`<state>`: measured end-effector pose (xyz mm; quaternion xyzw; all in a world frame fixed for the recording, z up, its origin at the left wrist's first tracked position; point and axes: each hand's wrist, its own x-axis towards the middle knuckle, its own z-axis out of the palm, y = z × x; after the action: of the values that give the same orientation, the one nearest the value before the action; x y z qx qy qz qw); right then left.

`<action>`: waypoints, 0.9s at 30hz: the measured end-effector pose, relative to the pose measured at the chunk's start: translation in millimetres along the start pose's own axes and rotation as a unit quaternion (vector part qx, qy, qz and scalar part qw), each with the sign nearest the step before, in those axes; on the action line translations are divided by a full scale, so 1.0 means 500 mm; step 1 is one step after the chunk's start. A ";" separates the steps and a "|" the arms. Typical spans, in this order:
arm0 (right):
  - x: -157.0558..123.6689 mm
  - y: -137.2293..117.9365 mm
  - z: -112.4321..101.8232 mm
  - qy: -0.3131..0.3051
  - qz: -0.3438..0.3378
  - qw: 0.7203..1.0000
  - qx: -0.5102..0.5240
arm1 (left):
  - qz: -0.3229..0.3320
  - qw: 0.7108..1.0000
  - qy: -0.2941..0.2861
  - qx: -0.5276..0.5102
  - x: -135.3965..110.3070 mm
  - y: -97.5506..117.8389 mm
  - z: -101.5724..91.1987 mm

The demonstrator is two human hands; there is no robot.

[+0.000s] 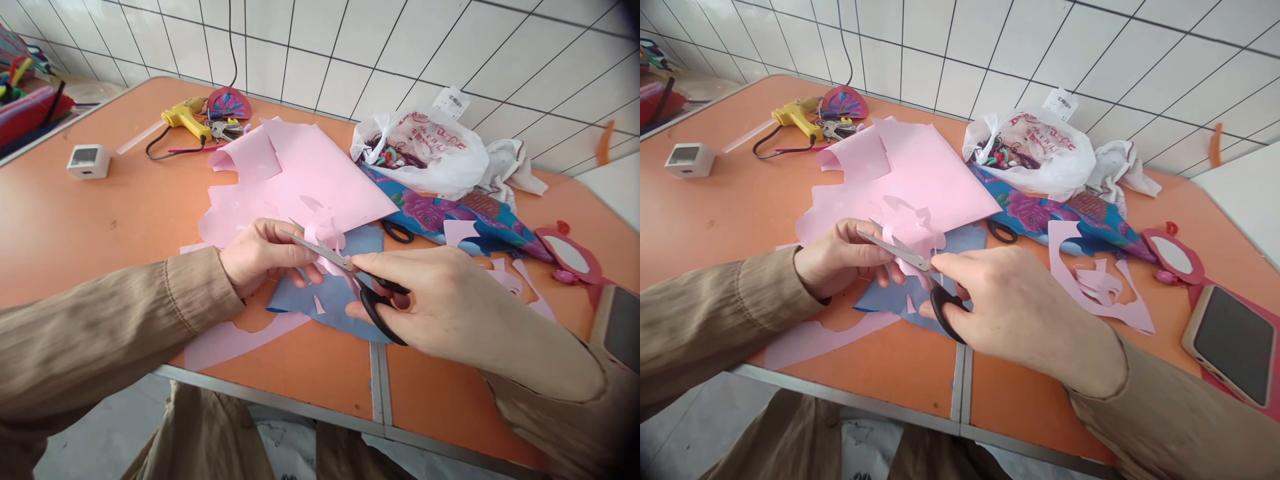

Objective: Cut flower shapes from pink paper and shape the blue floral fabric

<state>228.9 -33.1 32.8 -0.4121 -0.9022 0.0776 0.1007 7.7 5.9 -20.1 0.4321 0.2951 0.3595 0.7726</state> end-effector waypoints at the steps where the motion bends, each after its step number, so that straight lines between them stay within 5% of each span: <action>1: 0.000 0.000 0.000 -0.001 0.001 1.000 -0.001 | -0.004 1.000 -0.003 0.004 0.000 0.000 0.000; 27: -0.002 0.004 0.006 0.005 -0.005 1.000 -0.007 | -0.008 1.000 -0.009 -0.006 -0.002 -0.007 0.001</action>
<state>230.2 -32.8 29.4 -0.4082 -0.9045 0.0687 0.1022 8.6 3.8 -22.7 0.4279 0.2896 0.3510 0.7809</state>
